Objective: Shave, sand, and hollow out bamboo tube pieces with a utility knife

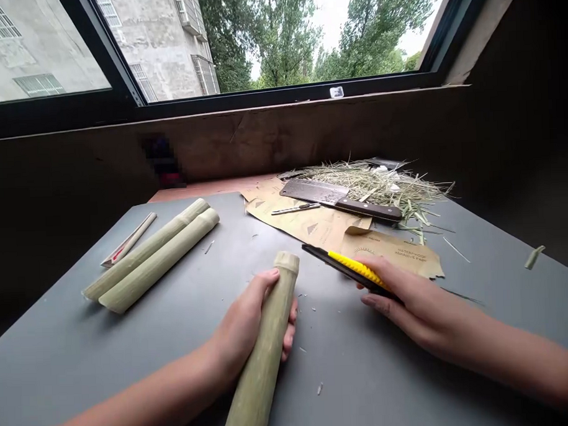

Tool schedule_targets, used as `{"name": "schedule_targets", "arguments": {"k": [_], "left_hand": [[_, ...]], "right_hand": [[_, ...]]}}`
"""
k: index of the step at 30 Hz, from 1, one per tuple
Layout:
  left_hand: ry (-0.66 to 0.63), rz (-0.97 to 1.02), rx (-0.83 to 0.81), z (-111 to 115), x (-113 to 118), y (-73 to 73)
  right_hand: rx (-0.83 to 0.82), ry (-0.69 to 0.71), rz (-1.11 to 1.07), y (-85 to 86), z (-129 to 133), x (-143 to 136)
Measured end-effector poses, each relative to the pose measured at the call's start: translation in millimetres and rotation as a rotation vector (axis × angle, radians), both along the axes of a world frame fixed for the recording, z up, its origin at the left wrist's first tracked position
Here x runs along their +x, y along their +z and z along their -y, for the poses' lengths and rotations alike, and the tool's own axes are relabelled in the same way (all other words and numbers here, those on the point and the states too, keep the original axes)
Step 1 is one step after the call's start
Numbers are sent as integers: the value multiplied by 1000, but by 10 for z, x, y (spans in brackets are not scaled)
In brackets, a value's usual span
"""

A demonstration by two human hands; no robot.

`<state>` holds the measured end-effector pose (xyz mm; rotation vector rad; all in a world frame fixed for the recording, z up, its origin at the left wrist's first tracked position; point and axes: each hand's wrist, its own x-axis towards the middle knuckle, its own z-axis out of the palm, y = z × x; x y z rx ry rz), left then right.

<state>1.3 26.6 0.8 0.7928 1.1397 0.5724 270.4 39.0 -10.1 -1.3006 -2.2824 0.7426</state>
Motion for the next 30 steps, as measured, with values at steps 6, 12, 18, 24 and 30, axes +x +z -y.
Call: {"name": "schedule_targets", "arguments": {"k": [6,12,18,24,30], "left_hand": [[-34,64,-64,-50,-17,-54],[-35,105,38,-4,-18,-3],[-59,99,99,21,24,70],[-54,85,121,30,44,63],[-55,63,104,47,37,46]], "right_hand": [[91,-228,-60,-75,30,-91],[28,-150,-94,8,184,-191],[-169,-147,-102,63,343,-323],[-73,-109,-71,37,349,-286],[14,-28,-48,-6,305,-229]]}}
